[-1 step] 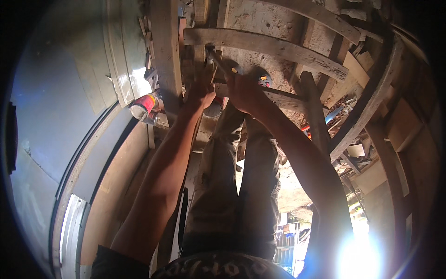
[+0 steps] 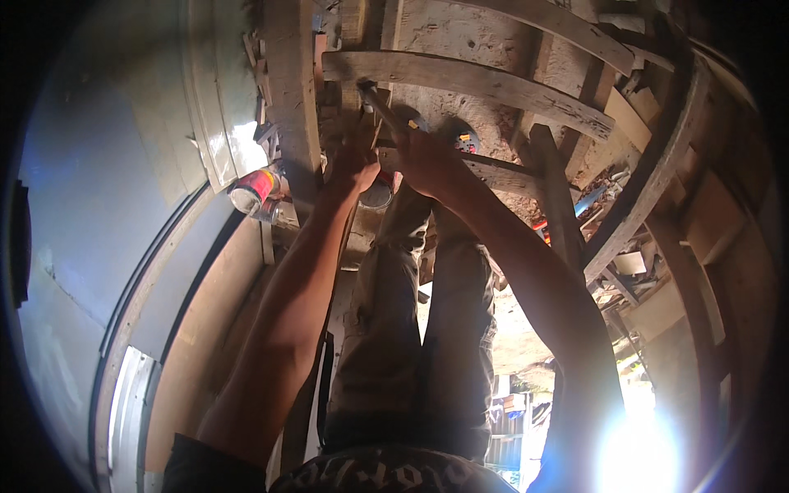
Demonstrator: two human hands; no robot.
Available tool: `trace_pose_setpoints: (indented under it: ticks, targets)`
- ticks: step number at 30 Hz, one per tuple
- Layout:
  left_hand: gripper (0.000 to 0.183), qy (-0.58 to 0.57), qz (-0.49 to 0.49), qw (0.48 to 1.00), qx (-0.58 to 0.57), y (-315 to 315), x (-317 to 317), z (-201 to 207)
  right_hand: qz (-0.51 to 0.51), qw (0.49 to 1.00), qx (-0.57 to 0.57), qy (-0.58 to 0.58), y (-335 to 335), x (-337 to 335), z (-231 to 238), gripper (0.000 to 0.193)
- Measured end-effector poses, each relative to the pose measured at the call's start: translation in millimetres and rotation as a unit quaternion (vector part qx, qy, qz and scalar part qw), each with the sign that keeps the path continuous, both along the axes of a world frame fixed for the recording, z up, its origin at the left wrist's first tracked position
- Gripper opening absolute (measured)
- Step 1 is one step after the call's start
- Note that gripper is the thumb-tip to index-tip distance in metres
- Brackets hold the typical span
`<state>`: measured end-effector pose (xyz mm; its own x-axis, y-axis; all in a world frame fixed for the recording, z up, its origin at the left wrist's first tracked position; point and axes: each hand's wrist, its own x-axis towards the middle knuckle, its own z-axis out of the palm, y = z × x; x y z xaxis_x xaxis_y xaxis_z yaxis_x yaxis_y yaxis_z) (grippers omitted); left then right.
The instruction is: The person hammers nails into wooden planks using a hammer. They repeatedly pick up nails from a container and drive them into the wood structure.
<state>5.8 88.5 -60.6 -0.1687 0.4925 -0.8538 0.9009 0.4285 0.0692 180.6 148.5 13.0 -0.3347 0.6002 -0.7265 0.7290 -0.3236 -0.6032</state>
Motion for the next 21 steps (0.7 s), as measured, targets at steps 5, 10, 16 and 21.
trace_pose_setpoints:
  ticks: [5, 10, 16, 21]
  targets:
    - [0.050, -0.001, 0.042, 0.999, -0.015, -7.2, -11.2, -16.6, -0.150, 0.968, 0.180, 0.090, 20.0, -23.9, 21.5, 0.038]
    - [0.049, 0.015, 0.052, 0.999, 0.002, 1.2, -3.1, -9.2, -0.131, 0.972, 0.190, 0.043, -15.5, -4.7, -8.6, 0.033]
    - [0.047, 0.010, 0.052, 0.999, 0.006, -4.8, -6.6, -16.5, -0.008, 0.982, 0.189, 0.009, 1.0, -1.5, 10.1, 0.037]
    - [0.047, 0.001, 0.024, 0.999, 0.028, 0.4, -2.5, -8.2, -0.115, 0.963, 0.244, 0.005, -21.1, -8.5, -6.8, 0.034]
